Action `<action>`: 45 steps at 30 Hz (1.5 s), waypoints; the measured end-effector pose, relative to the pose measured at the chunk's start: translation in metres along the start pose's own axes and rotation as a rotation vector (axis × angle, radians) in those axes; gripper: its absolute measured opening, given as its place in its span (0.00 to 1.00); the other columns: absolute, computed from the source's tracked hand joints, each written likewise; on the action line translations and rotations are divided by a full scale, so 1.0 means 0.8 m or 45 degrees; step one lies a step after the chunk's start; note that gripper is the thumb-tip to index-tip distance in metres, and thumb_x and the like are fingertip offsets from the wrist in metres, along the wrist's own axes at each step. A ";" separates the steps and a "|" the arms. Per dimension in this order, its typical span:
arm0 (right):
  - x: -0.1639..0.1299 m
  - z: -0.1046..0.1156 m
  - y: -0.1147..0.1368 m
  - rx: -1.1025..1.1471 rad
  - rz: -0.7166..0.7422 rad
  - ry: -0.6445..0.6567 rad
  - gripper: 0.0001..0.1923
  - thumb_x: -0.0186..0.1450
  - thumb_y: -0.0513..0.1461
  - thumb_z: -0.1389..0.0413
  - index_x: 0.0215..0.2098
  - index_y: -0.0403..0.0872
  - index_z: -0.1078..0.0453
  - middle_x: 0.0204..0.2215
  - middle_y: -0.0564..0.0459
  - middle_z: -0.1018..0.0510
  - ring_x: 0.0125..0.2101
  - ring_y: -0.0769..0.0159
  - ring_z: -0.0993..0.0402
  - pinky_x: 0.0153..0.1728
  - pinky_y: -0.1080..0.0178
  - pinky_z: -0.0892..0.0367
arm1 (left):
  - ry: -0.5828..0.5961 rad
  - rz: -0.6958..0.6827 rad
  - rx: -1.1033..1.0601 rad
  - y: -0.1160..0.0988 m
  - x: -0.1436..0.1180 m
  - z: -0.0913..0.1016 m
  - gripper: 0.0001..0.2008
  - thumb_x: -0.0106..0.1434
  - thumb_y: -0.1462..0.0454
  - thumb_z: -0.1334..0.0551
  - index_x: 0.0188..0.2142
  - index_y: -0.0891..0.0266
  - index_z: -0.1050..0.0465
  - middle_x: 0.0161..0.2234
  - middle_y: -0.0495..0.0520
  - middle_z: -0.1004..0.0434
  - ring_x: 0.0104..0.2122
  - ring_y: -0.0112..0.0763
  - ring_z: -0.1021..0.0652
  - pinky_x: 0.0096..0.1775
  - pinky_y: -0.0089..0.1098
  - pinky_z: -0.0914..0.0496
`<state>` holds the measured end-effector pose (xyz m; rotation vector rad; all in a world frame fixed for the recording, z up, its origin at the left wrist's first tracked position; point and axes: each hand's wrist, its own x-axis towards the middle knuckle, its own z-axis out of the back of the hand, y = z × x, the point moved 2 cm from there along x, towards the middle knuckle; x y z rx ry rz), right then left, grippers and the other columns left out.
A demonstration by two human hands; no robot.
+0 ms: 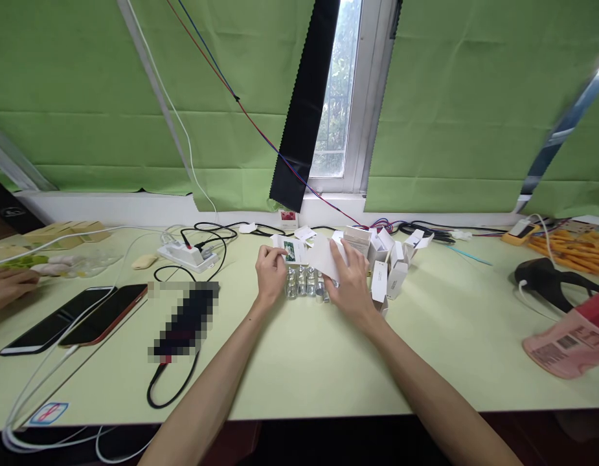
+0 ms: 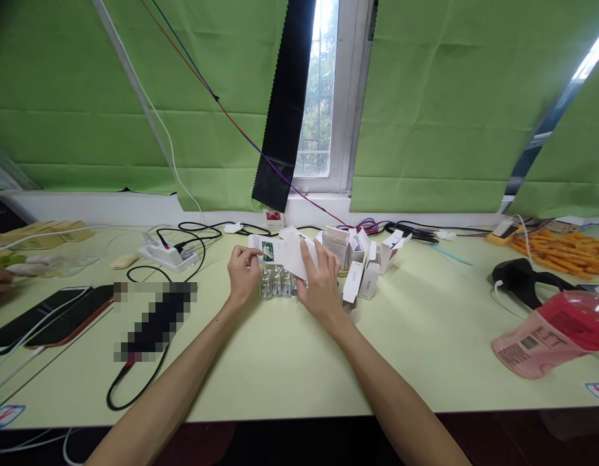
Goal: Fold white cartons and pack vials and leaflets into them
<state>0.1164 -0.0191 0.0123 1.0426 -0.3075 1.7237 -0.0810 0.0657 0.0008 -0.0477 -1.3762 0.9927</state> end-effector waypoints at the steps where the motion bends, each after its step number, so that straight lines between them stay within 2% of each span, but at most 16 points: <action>1: 0.000 0.000 0.000 -0.012 0.005 0.011 0.39 0.66 0.37 0.45 0.72 0.51 0.52 0.67 0.37 0.44 0.63 0.42 0.45 0.61 0.39 0.48 | -0.006 -0.021 0.004 -0.001 0.000 0.000 0.14 0.62 0.74 0.46 0.33 0.62 0.23 0.33 0.53 0.32 0.31 0.30 0.29 0.30 0.29 0.36; 6: 0.000 0.000 0.001 -0.093 0.040 0.054 0.38 0.65 0.36 0.44 0.72 0.46 0.51 0.67 0.35 0.44 0.65 0.44 0.47 0.63 0.41 0.50 | -0.077 -0.121 0.015 -0.003 -0.002 0.001 0.14 0.62 0.75 0.46 0.32 0.62 0.23 0.32 0.53 0.32 0.31 0.30 0.29 0.31 0.30 0.36; 11: 0.001 0.001 0.000 -0.125 0.062 0.039 0.39 0.65 0.36 0.45 0.72 0.46 0.51 0.67 0.36 0.44 0.66 0.46 0.47 0.64 0.42 0.51 | -0.171 -0.162 0.010 -0.003 0.000 0.003 0.14 0.62 0.76 0.46 0.32 0.62 0.23 0.31 0.53 0.34 0.31 0.30 0.29 0.32 0.30 0.36; 18: 0.005 0.005 -0.002 -0.173 0.087 0.063 0.38 0.64 0.35 0.44 0.71 0.47 0.46 0.68 0.36 0.45 0.64 0.44 0.45 0.64 0.42 0.52 | -0.268 -0.142 0.001 -0.006 0.002 0.006 0.14 0.61 0.76 0.45 0.31 0.63 0.23 0.31 0.53 0.35 0.32 0.30 0.29 0.32 0.30 0.36; 24: 0.006 0.009 -0.002 -0.193 0.082 0.122 0.36 0.64 0.35 0.44 0.70 0.51 0.44 0.68 0.38 0.44 0.64 0.43 0.45 0.63 0.41 0.52 | -0.252 -0.054 -0.097 -0.008 0.003 0.007 0.13 0.61 0.75 0.44 0.30 0.62 0.22 0.32 0.52 0.35 0.30 0.28 0.30 0.32 0.29 0.34; 28: 0.007 0.008 -0.002 -0.230 0.078 0.181 0.36 0.64 0.35 0.43 0.70 0.51 0.43 0.68 0.38 0.45 0.64 0.43 0.45 0.64 0.41 0.54 | -0.277 -0.004 -0.179 -0.010 0.003 0.007 0.12 0.61 0.75 0.43 0.30 0.63 0.23 0.33 0.51 0.36 0.27 0.24 0.29 0.29 0.27 0.34; 30: 0.007 0.008 -0.001 -0.245 0.088 0.223 0.36 0.63 0.35 0.43 0.69 0.51 0.42 0.68 0.38 0.44 0.64 0.43 0.46 0.64 0.41 0.55 | -0.287 -0.023 -0.207 -0.012 0.004 0.007 0.12 0.61 0.75 0.44 0.30 0.63 0.23 0.34 0.51 0.36 0.25 0.22 0.29 0.27 0.27 0.32; 33: 0.006 0.006 -0.001 -0.247 0.117 0.256 0.36 0.63 0.35 0.42 0.69 0.51 0.41 0.68 0.37 0.44 0.64 0.43 0.46 0.64 0.40 0.55 | -0.302 -0.024 -0.237 -0.015 0.005 0.008 0.12 0.62 0.74 0.44 0.31 0.63 0.23 0.34 0.52 0.36 0.28 0.24 0.27 0.28 0.27 0.28; 41: 0.006 0.005 -0.004 -0.230 0.110 0.247 0.33 0.64 0.36 0.41 0.67 0.49 0.39 0.68 0.35 0.43 0.65 0.46 0.45 0.64 0.42 0.52 | -0.338 0.189 -0.456 -0.012 0.007 0.010 0.09 0.63 0.69 0.43 0.30 0.63 0.24 0.36 0.54 0.34 0.35 0.28 0.25 0.32 0.29 0.21; 45: 0.007 0.004 -0.006 -0.213 0.106 0.232 0.30 0.65 0.37 0.42 0.66 0.47 0.37 0.67 0.36 0.40 0.64 0.46 0.43 0.62 0.46 0.46 | -0.407 0.451 -0.732 -0.003 0.012 0.006 0.06 0.59 0.70 0.41 0.27 0.63 0.26 0.34 0.52 0.31 0.32 0.27 0.25 0.32 0.29 0.21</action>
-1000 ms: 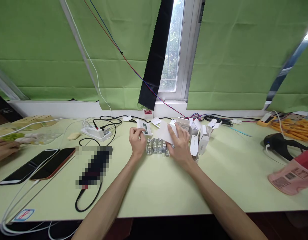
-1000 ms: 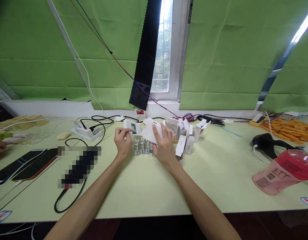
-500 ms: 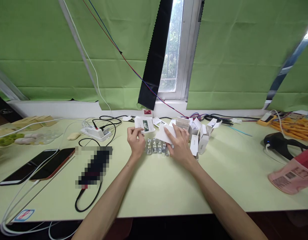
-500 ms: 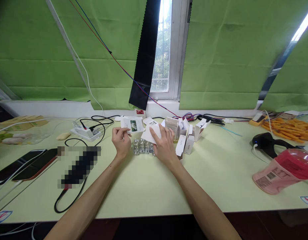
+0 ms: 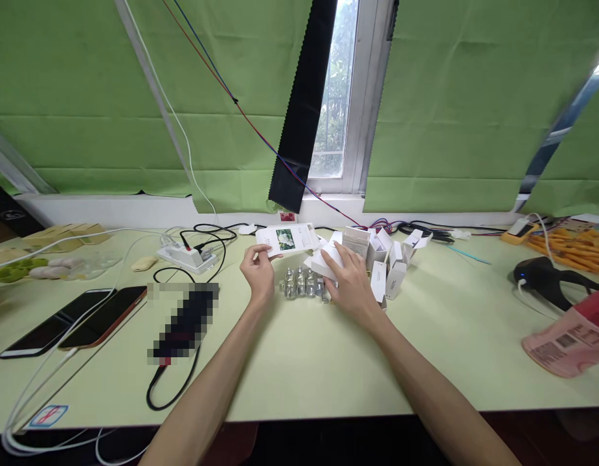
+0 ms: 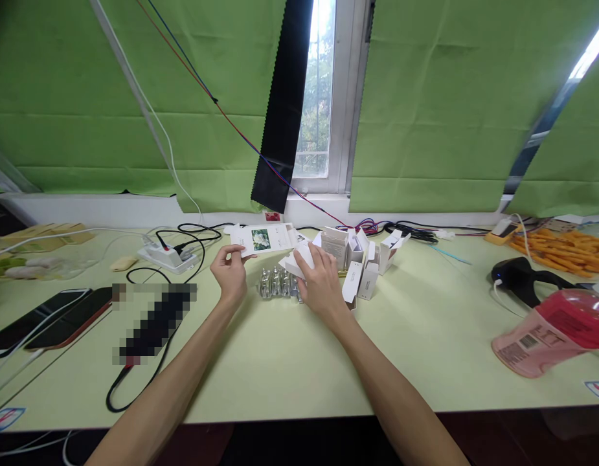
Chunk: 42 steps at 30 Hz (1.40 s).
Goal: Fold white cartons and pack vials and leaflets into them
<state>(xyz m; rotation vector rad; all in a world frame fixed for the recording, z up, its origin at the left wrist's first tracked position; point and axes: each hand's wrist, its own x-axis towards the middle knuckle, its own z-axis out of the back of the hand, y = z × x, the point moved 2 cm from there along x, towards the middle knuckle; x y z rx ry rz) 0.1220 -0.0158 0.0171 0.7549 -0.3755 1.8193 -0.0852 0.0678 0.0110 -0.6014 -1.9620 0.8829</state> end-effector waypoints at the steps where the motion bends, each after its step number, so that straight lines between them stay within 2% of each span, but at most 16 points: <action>1: 0.000 -0.001 -0.001 0.006 -0.005 -0.002 0.29 0.65 0.37 0.42 0.65 0.46 0.36 0.66 0.36 0.39 0.64 0.46 0.43 0.62 0.47 0.45 | -0.044 0.108 -0.084 0.003 0.003 0.000 0.06 0.57 0.70 0.40 0.26 0.64 0.26 0.33 0.51 0.30 0.31 0.26 0.25 0.32 0.28 0.21; 3: 0.000 -0.002 -0.002 0.020 -0.013 -0.014 0.26 0.66 0.37 0.43 0.62 0.45 0.33 0.64 0.37 0.35 0.63 0.47 0.41 0.61 0.47 0.43 | -0.152 0.334 -0.258 0.011 0.008 0.001 0.04 0.54 0.72 0.39 0.25 0.64 0.28 0.31 0.50 0.29 0.30 0.25 0.25 0.33 0.27 0.22; 6: -0.001 -0.003 -0.003 0.037 -0.014 -0.039 0.22 0.67 0.38 0.44 0.59 0.44 0.31 0.61 0.38 0.31 0.60 0.47 0.39 0.60 0.47 0.42 | -0.183 0.484 -0.339 0.017 0.014 0.003 0.05 0.52 0.74 0.38 0.24 0.64 0.31 0.30 0.49 0.29 0.28 0.23 0.24 0.33 0.26 0.23; 16: -0.001 -0.005 -0.006 0.036 -0.020 -0.079 0.19 0.66 0.36 0.45 0.56 0.44 0.30 0.57 0.39 0.27 0.58 0.48 0.36 0.59 0.47 0.42 | -0.059 0.774 -0.522 0.024 0.015 0.003 0.09 0.54 0.78 0.41 0.27 0.64 0.32 0.31 0.52 0.27 0.31 0.22 0.24 0.33 0.19 0.27; 21: -0.001 -0.003 -0.004 0.052 -0.027 -0.115 0.20 0.67 0.40 0.42 0.56 0.44 0.30 0.56 0.40 0.26 0.56 0.49 0.34 0.60 0.46 0.45 | 0.038 0.918 -0.617 0.019 0.013 0.001 0.10 0.57 0.79 0.44 0.28 0.64 0.33 0.31 0.54 0.28 0.28 0.19 0.26 0.29 0.15 0.29; 28: 0.000 0.003 0.003 0.196 -0.041 -0.303 0.23 0.70 0.44 0.46 0.61 0.44 0.36 0.54 0.40 0.25 0.56 0.52 0.32 0.61 0.47 0.46 | 0.134 0.989 -0.683 0.010 0.008 -0.005 0.11 0.58 0.80 0.44 0.28 0.64 0.34 0.31 0.54 0.28 0.29 0.19 0.25 0.27 0.13 0.30; 33: -0.001 0.006 0.003 0.335 -0.133 -0.495 0.36 0.71 0.45 0.46 0.71 0.44 0.55 0.51 0.40 0.23 0.53 0.51 0.30 0.58 0.46 0.40 | 0.209 0.996 -0.695 0.007 0.003 -0.010 0.10 0.57 0.79 0.42 0.27 0.65 0.33 0.29 0.52 0.27 0.28 0.20 0.24 0.26 0.14 0.31; 35: -0.002 0.007 0.004 0.372 -0.168 -0.529 0.39 0.70 0.46 0.45 0.72 0.45 0.59 0.51 0.40 0.23 0.54 0.50 0.31 0.57 0.46 0.38 | 0.244 0.985 -0.694 0.005 0.001 -0.011 0.10 0.57 0.79 0.40 0.27 0.65 0.33 0.28 0.51 0.28 0.26 0.19 0.25 0.25 0.14 0.31; 42: -0.003 0.011 0.009 0.379 -0.093 -0.502 0.35 0.71 0.44 0.48 0.72 0.45 0.56 0.50 0.40 0.24 0.50 0.51 0.29 0.54 0.48 0.34 | 0.327 0.943 -0.665 0.000 -0.004 -0.016 0.08 0.56 0.76 0.36 0.29 0.64 0.30 0.31 0.52 0.24 0.27 0.21 0.23 0.25 0.17 0.30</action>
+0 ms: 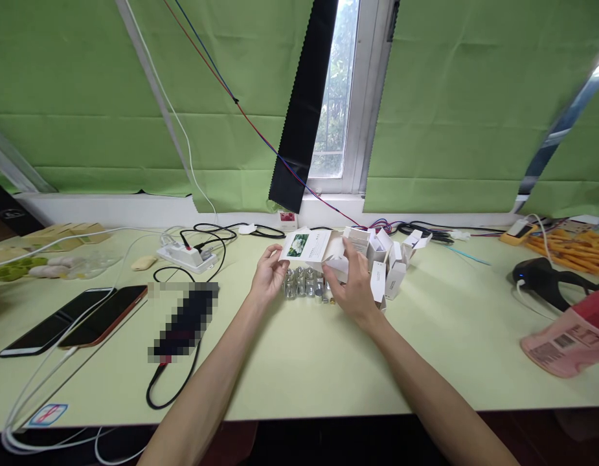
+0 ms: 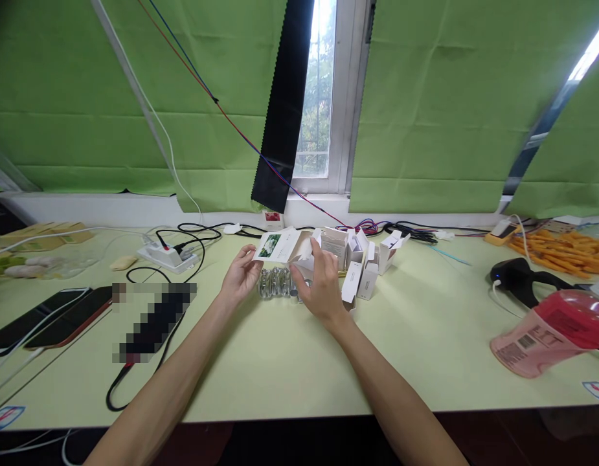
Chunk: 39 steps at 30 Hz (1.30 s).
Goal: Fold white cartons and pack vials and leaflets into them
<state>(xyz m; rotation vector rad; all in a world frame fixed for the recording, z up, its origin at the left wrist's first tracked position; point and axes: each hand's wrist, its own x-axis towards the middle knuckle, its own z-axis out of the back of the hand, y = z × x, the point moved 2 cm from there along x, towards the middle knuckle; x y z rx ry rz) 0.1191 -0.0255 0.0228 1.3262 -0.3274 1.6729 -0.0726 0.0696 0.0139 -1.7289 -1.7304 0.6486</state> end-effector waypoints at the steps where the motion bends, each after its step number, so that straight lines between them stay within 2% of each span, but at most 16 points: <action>1: 0.000 0.001 0.001 0.011 0.019 -0.002 0.35 0.71 0.44 0.48 0.71 0.46 0.54 0.50 0.40 0.24 0.50 0.51 0.29 0.53 0.48 0.33 | 0.006 0.002 0.011 0.000 -0.001 -0.001 0.07 0.56 0.75 0.36 0.30 0.64 0.30 0.31 0.51 0.23 0.26 0.21 0.23 0.25 0.17 0.30; 9: -0.004 0.001 0.002 0.079 0.064 0.023 0.32 0.70 0.43 0.46 0.69 0.46 0.48 0.52 0.40 0.25 0.52 0.50 0.29 0.51 0.48 0.30 | 0.001 -0.006 0.027 -0.005 -0.005 -0.005 0.06 0.59 0.73 0.35 0.34 0.64 0.27 0.34 0.53 0.21 0.30 0.24 0.21 0.28 0.20 0.27; 14: -0.005 0.000 0.005 0.123 0.124 -0.037 0.27 0.70 0.42 0.45 0.65 0.46 0.41 0.47 0.41 0.24 0.49 0.52 0.27 0.49 0.50 0.28 | -0.012 -0.042 -0.008 -0.010 -0.006 -0.003 0.02 0.62 0.69 0.35 0.36 0.64 0.25 0.39 0.55 0.20 0.34 0.27 0.20 0.33 0.23 0.25; 17: -0.006 0.000 0.010 0.160 0.151 -0.035 0.24 0.70 0.40 0.45 0.63 0.46 0.40 0.46 0.42 0.23 0.47 0.54 0.26 0.47 0.52 0.27 | -0.017 -0.008 -0.018 -0.011 -0.007 -0.004 0.04 0.63 0.67 0.36 0.37 0.65 0.24 0.40 0.57 0.19 0.37 0.31 0.19 0.36 0.26 0.23; 20: -0.007 -0.001 0.017 0.200 0.155 -0.038 0.22 0.70 0.40 0.45 0.61 0.45 0.38 0.45 0.42 0.22 0.47 0.55 0.25 0.47 0.54 0.26 | -0.029 -0.002 -0.062 -0.012 -0.009 -0.006 0.05 0.64 0.67 0.38 0.39 0.65 0.24 0.41 0.58 0.19 0.38 0.33 0.19 0.39 0.29 0.23; 24: -0.011 -0.004 0.022 0.230 0.124 0.003 0.21 0.70 0.41 0.45 0.60 0.44 0.38 0.46 0.42 0.22 0.47 0.56 0.24 0.47 0.55 0.25 | -0.053 -0.035 -0.156 -0.014 -0.012 -0.011 0.05 0.64 0.70 0.38 0.39 0.65 0.24 0.40 0.57 0.20 0.40 0.29 0.19 0.43 0.27 0.23; 29: -0.013 -0.007 0.025 0.275 0.113 0.049 0.23 0.70 0.41 0.45 0.62 0.44 0.41 0.48 0.41 0.22 0.48 0.57 0.23 0.49 0.56 0.25 | 0.008 -0.027 -0.194 -0.014 -0.015 -0.015 0.05 0.62 0.71 0.37 0.39 0.66 0.25 0.43 0.58 0.21 0.44 0.31 0.19 0.50 0.28 0.24; 34: -0.014 -0.008 0.027 0.312 0.145 0.073 0.26 0.70 0.40 0.45 0.64 0.44 0.42 0.49 0.41 0.22 0.48 0.57 0.22 0.49 0.56 0.25 | 0.034 0.023 -0.195 -0.011 -0.019 -0.018 0.12 0.64 0.72 0.39 0.48 0.67 0.27 0.47 0.62 0.20 0.46 0.34 0.19 0.48 0.29 0.24; 39: -0.015 -0.006 0.031 0.432 0.203 0.066 0.29 0.67 0.37 0.43 0.65 0.46 0.43 0.50 0.42 0.22 0.46 0.58 0.21 0.48 0.57 0.25 | 0.112 0.121 -0.223 -0.008 -0.026 -0.025 0.20 0.70 0.66 0.43 0.60 0.67 0.33 0.48 0.62 0.19 0.46 0.35 0.18 0.50 0.29 0.25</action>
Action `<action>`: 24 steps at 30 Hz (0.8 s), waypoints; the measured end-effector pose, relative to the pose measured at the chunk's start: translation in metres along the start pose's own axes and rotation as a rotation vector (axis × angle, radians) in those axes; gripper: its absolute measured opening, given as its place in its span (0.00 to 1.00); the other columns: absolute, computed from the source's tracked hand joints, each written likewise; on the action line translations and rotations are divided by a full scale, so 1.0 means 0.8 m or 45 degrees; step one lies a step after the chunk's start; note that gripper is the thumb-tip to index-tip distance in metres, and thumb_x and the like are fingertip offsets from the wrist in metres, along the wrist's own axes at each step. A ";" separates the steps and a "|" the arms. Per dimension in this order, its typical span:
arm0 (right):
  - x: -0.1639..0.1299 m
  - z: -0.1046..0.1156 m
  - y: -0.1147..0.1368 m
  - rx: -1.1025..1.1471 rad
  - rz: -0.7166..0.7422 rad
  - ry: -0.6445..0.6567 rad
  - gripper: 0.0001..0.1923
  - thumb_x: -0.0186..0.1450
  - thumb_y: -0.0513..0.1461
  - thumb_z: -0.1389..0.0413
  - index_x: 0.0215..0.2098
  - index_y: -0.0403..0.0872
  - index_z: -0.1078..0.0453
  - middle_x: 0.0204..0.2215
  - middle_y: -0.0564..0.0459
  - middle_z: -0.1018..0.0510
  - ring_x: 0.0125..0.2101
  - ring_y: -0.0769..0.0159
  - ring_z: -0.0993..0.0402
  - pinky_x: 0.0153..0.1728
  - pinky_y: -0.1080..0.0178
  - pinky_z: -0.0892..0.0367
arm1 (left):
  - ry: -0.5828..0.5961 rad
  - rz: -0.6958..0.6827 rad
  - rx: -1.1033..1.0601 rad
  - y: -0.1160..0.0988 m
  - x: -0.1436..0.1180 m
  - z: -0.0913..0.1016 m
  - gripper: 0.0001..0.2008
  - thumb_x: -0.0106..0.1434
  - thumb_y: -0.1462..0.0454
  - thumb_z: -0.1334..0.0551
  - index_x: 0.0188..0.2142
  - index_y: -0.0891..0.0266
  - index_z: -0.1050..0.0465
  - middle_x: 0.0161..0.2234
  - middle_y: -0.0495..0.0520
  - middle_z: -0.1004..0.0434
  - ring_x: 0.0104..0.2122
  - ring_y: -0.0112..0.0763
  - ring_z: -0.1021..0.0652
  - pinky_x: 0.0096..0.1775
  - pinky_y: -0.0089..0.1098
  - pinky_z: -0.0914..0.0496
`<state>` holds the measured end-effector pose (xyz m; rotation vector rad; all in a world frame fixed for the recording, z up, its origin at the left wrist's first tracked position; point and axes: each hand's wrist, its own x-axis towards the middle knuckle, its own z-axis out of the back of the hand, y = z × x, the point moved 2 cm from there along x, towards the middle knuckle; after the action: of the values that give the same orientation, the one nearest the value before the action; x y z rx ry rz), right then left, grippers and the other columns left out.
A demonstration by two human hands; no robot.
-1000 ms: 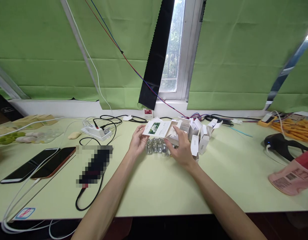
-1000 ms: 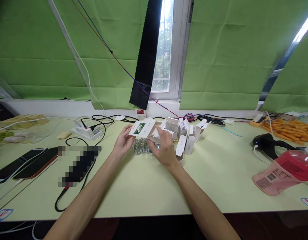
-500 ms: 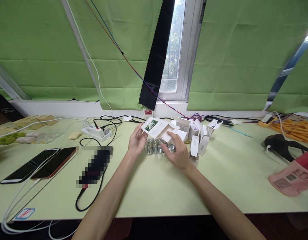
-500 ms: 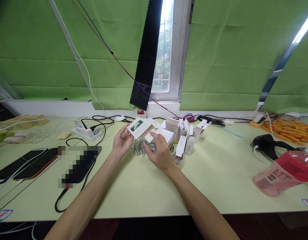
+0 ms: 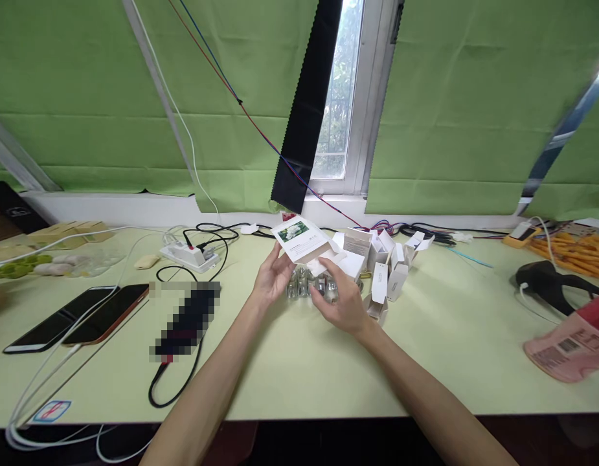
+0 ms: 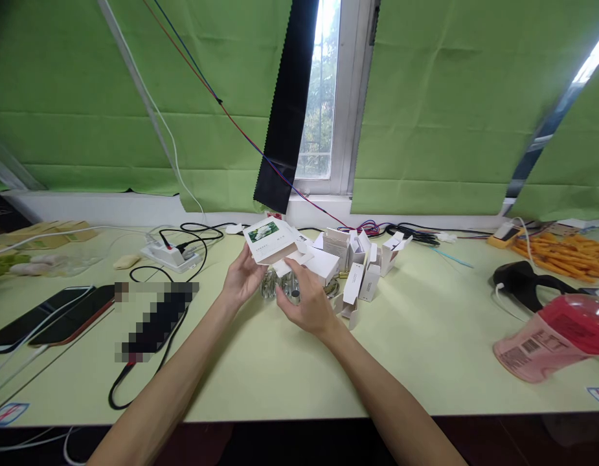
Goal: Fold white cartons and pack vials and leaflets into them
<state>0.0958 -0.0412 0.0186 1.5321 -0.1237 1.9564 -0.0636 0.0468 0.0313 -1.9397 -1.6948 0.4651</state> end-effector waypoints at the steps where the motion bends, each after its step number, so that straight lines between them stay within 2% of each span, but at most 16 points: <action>1: 0.000 -0.001 0.000 0.014 0.002 0.017 0.29 0.67 0.37 0.43 0.65 0.47 0.43 0.50 0.43 0.22 0.46 0.57 0.22 0.48 0.57 0.25 | 0.024 0.017 -0.013 0.001 -0.001 -0.001 0.21 0.72 0.64 0.44 0.62 0.66 0.34 0.48 0.61 0.19 0.46 0.35 0.18 0.50 0.30 0.25; 6: -0.004 -0.005 -0.001 0.085 -0.060 0.166 0.30 0.67 0.37 0.43 0.66 0.47 0.45 0.49 0.43 0.22 0.44 0.58 0.21 0.46 0.57 0.24 | 0.162 0.116 -0.017 0.009 -0.004 0.003 0.25 0.74 0.57 0.48 0.66 0.64 0.39 0.51 0.60 0.20 0.48 0.38 0.19 0.52 0.34 0.26; 12: -0.007 -0.009 -0.001 0.155 -0.048 0.277 0.31 0.67 0.36 0.44 0.66 0.47 0.46 0.50 0.43 0.22 0.45 0.58 0.21 0.46 0.57 0.25 | 0.360 0.204 0.012 0.014 -0.004 0.012 0.34 0.68 0.48 0.42 0.67 0.65 0.40 0.58 0.63 0.25 0.60 0.48 0.28 0.63 0.45 0.36; 17: -0.010 -0.012 -0.001 0.175 -0.056 0.359 0.31 0.67 0.37 0.44 0.66 0.48 0.46 0.49 0.43 0.22 0.44 0.57 0.21 0.45 0.56 0.25 | 0.554 0.284 0.063 0.013 -0.010 0.006 0.44 0.61 0.43 0.36 0.67 0.69 0.42 0.62 0.72 0.32 0.64 0.59 0.34 0.65 0.54 0.42; 24: -0.009 -0.011 0.000 0.205 -0.119 0.476 0.29 0.67 0.38 0.44 0.65 0.47 0.44 0.46 0.44 0.21 0.43 0.56 0.21 0.45 0.56 0.25 | 0.584 0.309 0.091 0.014 -0.008 0.012 0.48 0.61 0.45 0.35 0.69 0.71 0.47 0.62 0.76 0.35 0.63 0.61 0.32 0.60 0.54 0.34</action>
<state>0.0891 -0.0403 0.0091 1.2152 0.2644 2.1797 -0.0610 0.0414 0.0169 -2.0171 -1.1492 0.1436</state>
